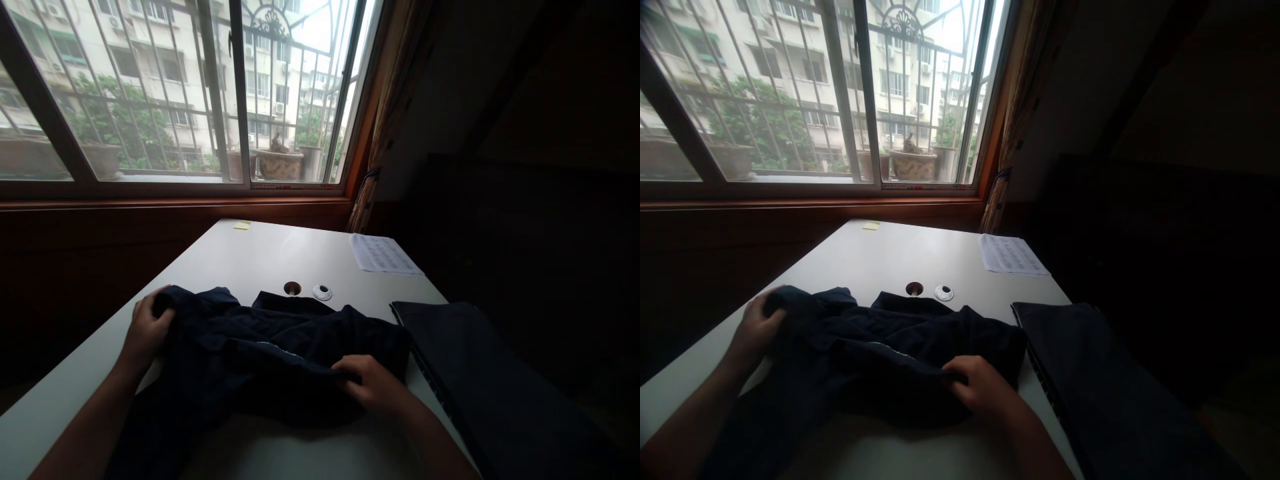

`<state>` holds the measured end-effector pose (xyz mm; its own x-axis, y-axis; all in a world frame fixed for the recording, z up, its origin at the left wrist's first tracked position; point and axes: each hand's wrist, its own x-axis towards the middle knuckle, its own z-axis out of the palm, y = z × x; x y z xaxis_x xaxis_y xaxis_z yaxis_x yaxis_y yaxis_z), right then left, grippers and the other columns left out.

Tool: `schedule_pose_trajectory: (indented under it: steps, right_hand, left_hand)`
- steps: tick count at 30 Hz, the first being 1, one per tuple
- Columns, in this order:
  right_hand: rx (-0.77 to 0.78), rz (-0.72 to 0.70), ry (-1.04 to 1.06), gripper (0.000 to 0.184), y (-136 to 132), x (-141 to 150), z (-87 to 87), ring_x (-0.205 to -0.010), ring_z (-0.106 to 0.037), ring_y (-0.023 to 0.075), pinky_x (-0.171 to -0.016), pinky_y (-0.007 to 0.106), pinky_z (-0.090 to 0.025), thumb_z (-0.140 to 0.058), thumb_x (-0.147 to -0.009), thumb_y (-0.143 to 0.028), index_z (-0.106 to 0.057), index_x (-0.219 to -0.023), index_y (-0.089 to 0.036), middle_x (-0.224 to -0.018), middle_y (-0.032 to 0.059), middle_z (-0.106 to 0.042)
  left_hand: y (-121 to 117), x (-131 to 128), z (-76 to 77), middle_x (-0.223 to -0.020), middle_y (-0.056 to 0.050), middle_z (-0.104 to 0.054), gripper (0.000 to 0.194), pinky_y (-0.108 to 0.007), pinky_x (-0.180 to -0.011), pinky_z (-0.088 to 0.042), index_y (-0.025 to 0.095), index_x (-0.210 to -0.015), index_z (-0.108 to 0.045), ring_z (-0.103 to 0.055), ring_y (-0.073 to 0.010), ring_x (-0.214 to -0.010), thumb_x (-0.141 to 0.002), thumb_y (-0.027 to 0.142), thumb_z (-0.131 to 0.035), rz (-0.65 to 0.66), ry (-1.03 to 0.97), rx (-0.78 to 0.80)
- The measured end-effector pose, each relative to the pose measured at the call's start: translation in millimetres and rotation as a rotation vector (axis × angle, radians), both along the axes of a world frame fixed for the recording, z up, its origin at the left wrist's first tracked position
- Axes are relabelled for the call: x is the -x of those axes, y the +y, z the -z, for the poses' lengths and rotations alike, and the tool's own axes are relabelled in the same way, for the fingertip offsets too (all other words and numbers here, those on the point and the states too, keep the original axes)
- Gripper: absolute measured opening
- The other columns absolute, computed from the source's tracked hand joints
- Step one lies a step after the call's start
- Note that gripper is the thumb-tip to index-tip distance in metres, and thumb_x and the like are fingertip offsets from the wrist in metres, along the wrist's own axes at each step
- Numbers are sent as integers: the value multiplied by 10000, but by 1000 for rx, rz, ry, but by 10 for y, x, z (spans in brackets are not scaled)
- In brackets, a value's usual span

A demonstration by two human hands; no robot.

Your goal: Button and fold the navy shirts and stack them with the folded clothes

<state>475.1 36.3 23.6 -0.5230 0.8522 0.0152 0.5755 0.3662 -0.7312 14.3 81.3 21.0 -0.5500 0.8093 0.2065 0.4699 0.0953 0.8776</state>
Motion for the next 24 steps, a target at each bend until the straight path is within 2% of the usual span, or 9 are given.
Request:
schedule_pose_trajectory:
  steps: [2,4,10,16,19,22,24]
  right_hand:
    - [1,-24,-15,194,-25,47,-1,-870,-698,211,-786,293,-510,-608,-869,-199,-768,-977,-204,-948,43,-749]
    - [10,-41,-21,197,-44,78,8,-860,-691,202,-780,287,-505,-603,-866,-195,-764,-979,-205,-946,40,-742]
    - [30,-61,-17,208,-54,87,9,-877,-686,204,-795,288,-500,-613,-856,-193,-755,-1008,-209,-955,36,-736]
    - [53,-94,-26,267,-136,186,-11,-917,-693,208,-826,275,-488,-634,-816,-163,-751,-1051,-212,-985,29,-746]
    - [138,-210,-37,268,-252,318,-39,-860,-700,194,-762,243,-489,-665,-799,-177,-756,-1047,-220,-964,8,-761]
    - [245,-374,-46,228,-316,435,-168,-771,-701,179,-676,219,-489,-707,-843,-338,-769,-1033,-230,-908,-6,-772]
    - [231,-402,4,268,-261,479,-294,-825,-714,184,-733,230,-510,-649,-915,-410,-764,-1088,-240,-969,9,-779]
  left_hand:
    - [32,26,92,-1340,-138,-469,611,-530,-1051,-457,198,-1356,-538,-547,-356,-1190,-784,403,-600,33,162,43]
    - [58,35,182,-1394,-152,-417,675,-563,-1123,-375,199,-1422,-463,-472,-381,-1296,-802,449,-563,76,240,58]
    - [106,-47,409,-1452,-154,-416,668,-556,-1149,-351,203,-1472,-377,-452,-366,-1344,-880,494,-483,309,323,79]
    - [135,-138,571,-1501,-125,-396,661,-517,-1203,-287,233,-1525,-293,-405,-317,-1405,-931,423,-512,526,389,-26]
    - [138,-166,602,-1514,-124,-390,654,-511,-1202,-296,235,-1526,-287,-397,-311,-1417,-939,399,-523,588,386,-39]
    - [144,-192,606,-1518,-121,-392,642,-518,-1203,-296,237,-1521,-294,-402,-311,-1414,-941,385,-526,613,387,-53]
    - [147,-217,601,-1511,-117,-407,633,-525,-1199,-304,245,-1516,-307,-416,-313,-1405,-940,383,-530,617,386,-63]
